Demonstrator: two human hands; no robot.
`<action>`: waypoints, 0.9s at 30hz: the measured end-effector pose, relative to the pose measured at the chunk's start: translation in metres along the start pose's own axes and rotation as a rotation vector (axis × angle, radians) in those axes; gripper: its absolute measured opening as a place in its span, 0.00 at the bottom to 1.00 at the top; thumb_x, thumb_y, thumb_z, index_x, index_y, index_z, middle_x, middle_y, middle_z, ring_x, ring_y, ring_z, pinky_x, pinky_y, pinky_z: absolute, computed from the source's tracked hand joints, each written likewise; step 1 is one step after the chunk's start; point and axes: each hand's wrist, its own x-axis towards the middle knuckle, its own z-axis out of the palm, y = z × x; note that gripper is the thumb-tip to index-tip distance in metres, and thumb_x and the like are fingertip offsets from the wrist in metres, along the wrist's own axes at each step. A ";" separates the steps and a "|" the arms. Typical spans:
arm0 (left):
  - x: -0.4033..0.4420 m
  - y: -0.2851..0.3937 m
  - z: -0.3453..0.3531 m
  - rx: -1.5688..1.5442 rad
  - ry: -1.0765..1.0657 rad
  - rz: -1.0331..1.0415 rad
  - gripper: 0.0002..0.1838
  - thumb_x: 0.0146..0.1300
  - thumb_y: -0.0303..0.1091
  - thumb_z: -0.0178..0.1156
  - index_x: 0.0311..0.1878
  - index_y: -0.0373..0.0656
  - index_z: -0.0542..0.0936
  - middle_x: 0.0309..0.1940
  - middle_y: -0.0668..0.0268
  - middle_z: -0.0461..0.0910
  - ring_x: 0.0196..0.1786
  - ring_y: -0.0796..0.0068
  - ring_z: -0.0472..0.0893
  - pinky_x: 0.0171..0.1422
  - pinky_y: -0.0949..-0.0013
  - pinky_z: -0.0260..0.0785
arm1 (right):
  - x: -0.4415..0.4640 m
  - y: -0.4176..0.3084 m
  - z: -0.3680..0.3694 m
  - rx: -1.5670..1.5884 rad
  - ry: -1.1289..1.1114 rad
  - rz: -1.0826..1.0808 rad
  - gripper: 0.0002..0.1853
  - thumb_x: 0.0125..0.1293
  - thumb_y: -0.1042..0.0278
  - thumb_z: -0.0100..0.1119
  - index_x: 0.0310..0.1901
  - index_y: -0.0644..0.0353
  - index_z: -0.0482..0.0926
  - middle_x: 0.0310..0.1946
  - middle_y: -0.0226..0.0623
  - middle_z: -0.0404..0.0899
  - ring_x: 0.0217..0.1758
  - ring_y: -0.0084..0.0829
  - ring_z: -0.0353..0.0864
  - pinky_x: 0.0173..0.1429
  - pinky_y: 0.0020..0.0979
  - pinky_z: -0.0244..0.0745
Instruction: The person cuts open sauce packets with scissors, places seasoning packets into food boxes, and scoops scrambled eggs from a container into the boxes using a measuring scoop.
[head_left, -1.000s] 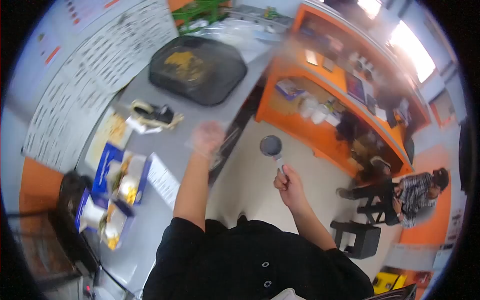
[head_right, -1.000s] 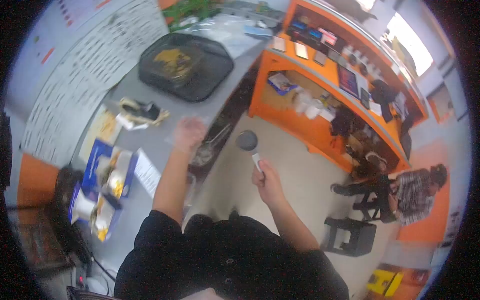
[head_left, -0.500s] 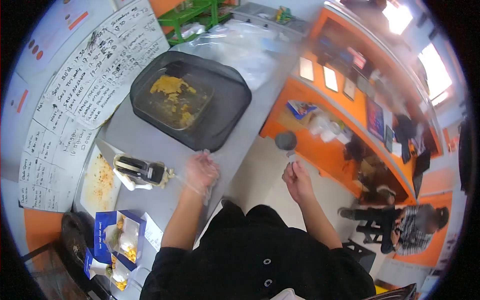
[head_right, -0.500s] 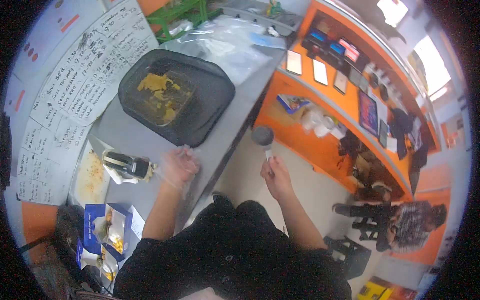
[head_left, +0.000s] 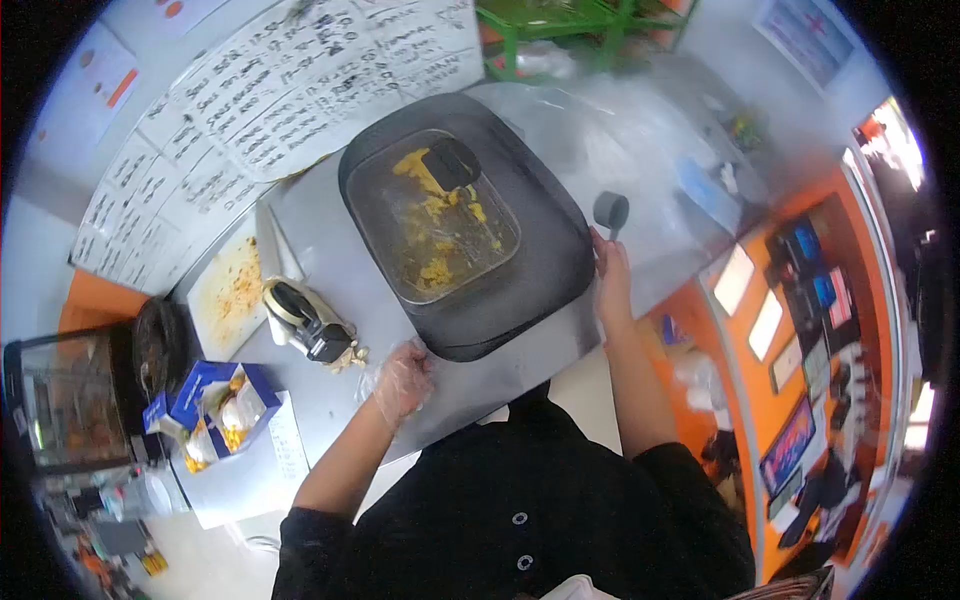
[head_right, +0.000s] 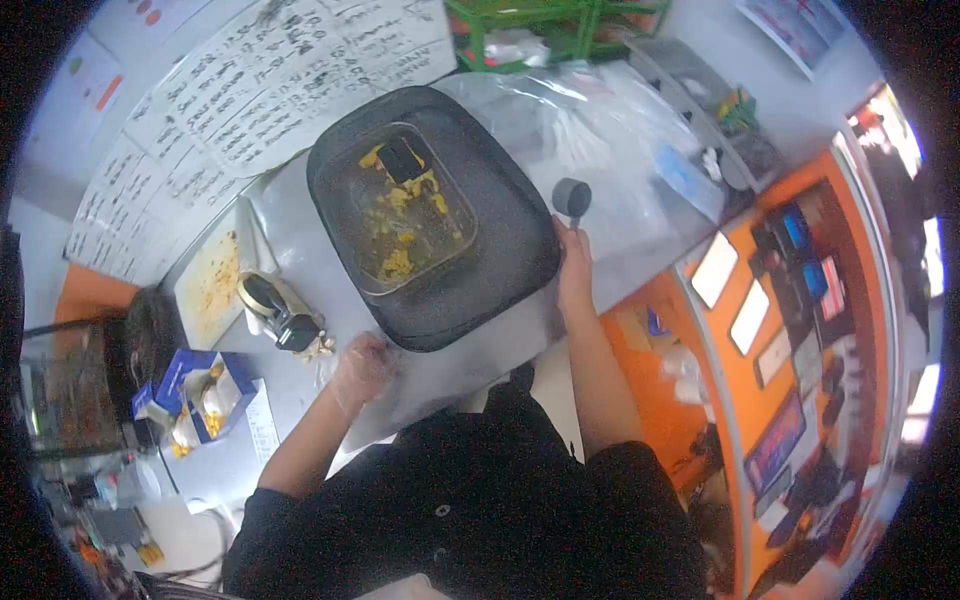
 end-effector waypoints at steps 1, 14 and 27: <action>0.007 -0.001 -0.010 -0.063 -0.060 -0.044 0.08 0.54 0.36 0.54 0.35 0.45 0.72 0.29 0.66 0.70 0.33 0.67 0.70 0.43 0.65 0.64 | 0.006 0.001 -0.003 0.110 -0.007 0.045 0.17 0.71 0.57 0.37 0.45 0.63 0.69 0.56 0.40 0.72 0.52 0.29 0.70 0.58 0.29 0.60; -0.060 0.134 0.080 -0.597 0.057 0.382 0.14 0.68 0.37 0.48 0.49 0.36 0.70 0.40 0.59 0.77 0.37 0.73 0.79 0.50 0.66 0.78 | -0.028 -0.121 -0.107 -0.176 -0.675 0.115 0.10 0.68 0.66 0.48 0.45 0.61 0.74 0.37 0.30 0.73 0.33 0.15 0.67 0.34 0.18 0.60; -0.062 0.200 0.099 -1.157 -0.236 0.450 0.15 0.70 0.32 0.45 0.49 0.26 0.65 0.43 0.50 0.71 0.47 0.63 0.75 0.55 0.71 0.75 | -0.032 -0.044 0.123 -1.197 -0.966 -0.367 0.22 0.65 0.68 0.48 0.60 0.62 0.64 0.48 0.53 0.69 0.54 0.49 0.69 0.58 0.38 0.65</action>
